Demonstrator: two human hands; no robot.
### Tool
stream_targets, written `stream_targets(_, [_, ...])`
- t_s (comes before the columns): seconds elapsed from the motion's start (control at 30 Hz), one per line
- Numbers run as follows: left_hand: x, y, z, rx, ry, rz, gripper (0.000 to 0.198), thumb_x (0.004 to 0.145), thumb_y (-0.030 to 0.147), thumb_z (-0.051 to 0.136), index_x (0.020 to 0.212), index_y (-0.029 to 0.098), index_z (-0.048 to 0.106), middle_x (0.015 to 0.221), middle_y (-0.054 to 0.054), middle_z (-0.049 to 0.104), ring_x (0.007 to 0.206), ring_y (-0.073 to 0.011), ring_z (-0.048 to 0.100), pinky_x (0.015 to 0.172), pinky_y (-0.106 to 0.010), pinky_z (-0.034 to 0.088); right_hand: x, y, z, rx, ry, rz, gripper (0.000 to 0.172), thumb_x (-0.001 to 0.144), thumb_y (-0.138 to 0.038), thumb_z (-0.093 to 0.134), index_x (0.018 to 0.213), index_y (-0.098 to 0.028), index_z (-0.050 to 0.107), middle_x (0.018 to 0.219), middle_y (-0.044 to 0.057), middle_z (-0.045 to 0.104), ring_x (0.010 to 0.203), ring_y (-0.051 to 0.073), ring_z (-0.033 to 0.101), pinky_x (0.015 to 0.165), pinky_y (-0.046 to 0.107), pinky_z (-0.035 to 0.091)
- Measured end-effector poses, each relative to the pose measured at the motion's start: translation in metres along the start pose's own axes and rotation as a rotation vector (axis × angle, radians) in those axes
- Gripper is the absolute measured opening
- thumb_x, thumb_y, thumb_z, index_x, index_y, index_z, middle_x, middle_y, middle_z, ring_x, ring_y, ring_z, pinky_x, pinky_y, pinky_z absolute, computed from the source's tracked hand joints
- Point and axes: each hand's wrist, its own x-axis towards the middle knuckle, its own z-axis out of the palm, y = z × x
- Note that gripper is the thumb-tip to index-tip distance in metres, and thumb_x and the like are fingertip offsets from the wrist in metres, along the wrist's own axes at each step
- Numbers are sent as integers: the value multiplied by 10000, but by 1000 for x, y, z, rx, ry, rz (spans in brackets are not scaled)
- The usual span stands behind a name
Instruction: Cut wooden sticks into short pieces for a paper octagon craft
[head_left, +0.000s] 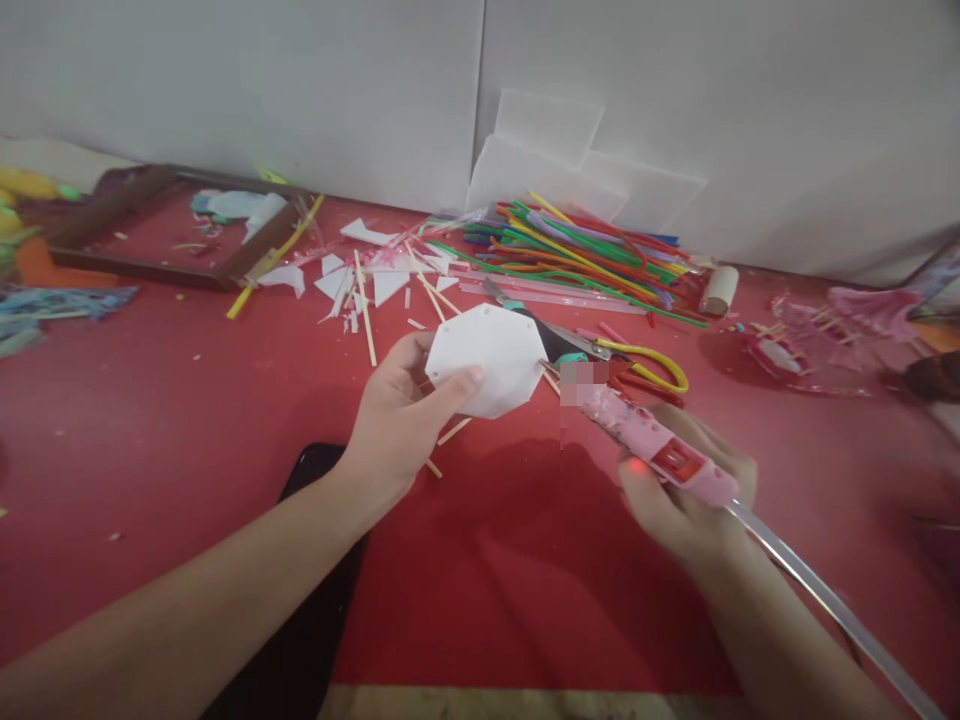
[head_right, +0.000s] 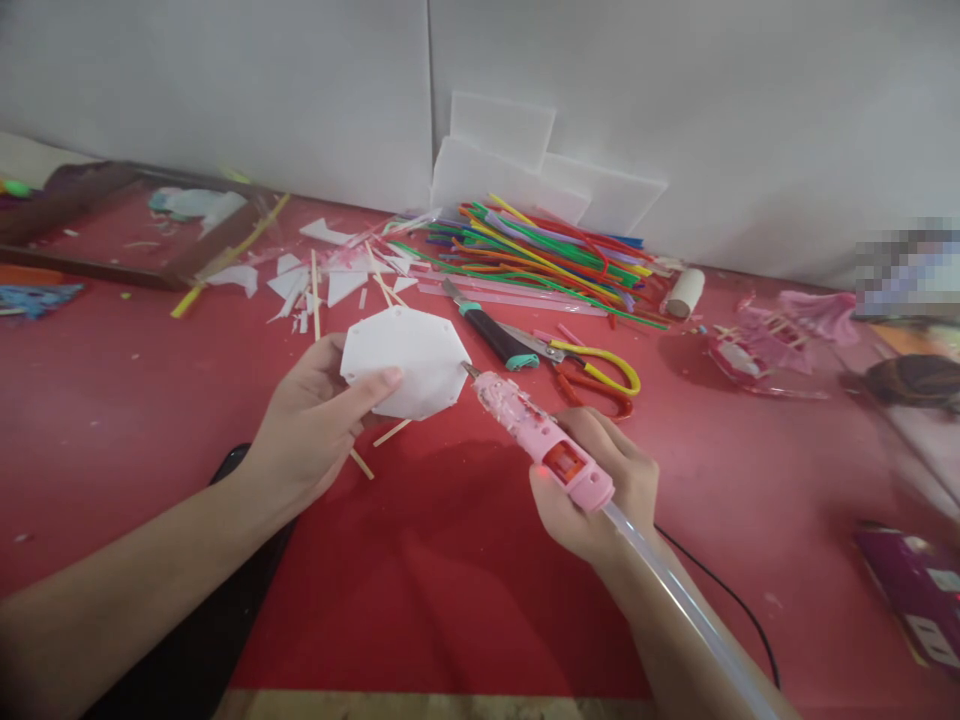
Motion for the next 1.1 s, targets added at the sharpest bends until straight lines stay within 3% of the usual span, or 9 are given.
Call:
stream_targets(0.23, [1, -1, -1, -4, -4, 23, 281, 721, 223, 762, 939, 200, 585, 988, -11, 673, 856, -162, 661, 745, -334, 610, -1, -5, -2, 17, -25, 117, 155, 745, -162, 543, 639, -219, 444, 591, -39, 439, 515, 108, 378, 482, 259, 327])
stream_targets(0.67, [1, -1, -1, -23, 0, -7, 318, 704, 232, 778, 951, 189, 583, 968, -20, 669, 847, -176, 669, 714, -341, 617, -1, -5, -1, 0, -17, 111, 156, 731, -155, 532, 638, -227, 429, 585, -35, 424, 517, 115, 367, 477, 269, 322])
stream_targets(1.1, [1, -5, -4, 50, -12, 9, 322, 732, 280, 771, 985, 210, 585, 964, -21, 695, 821, -169, 682, 663, -268, 591, 0, -6, -1, 3, -16, 109, 171, 732, -150, 533, 625, -226, 424, 586, -36, 430, 512, 110, 372, 478, 261, 336])
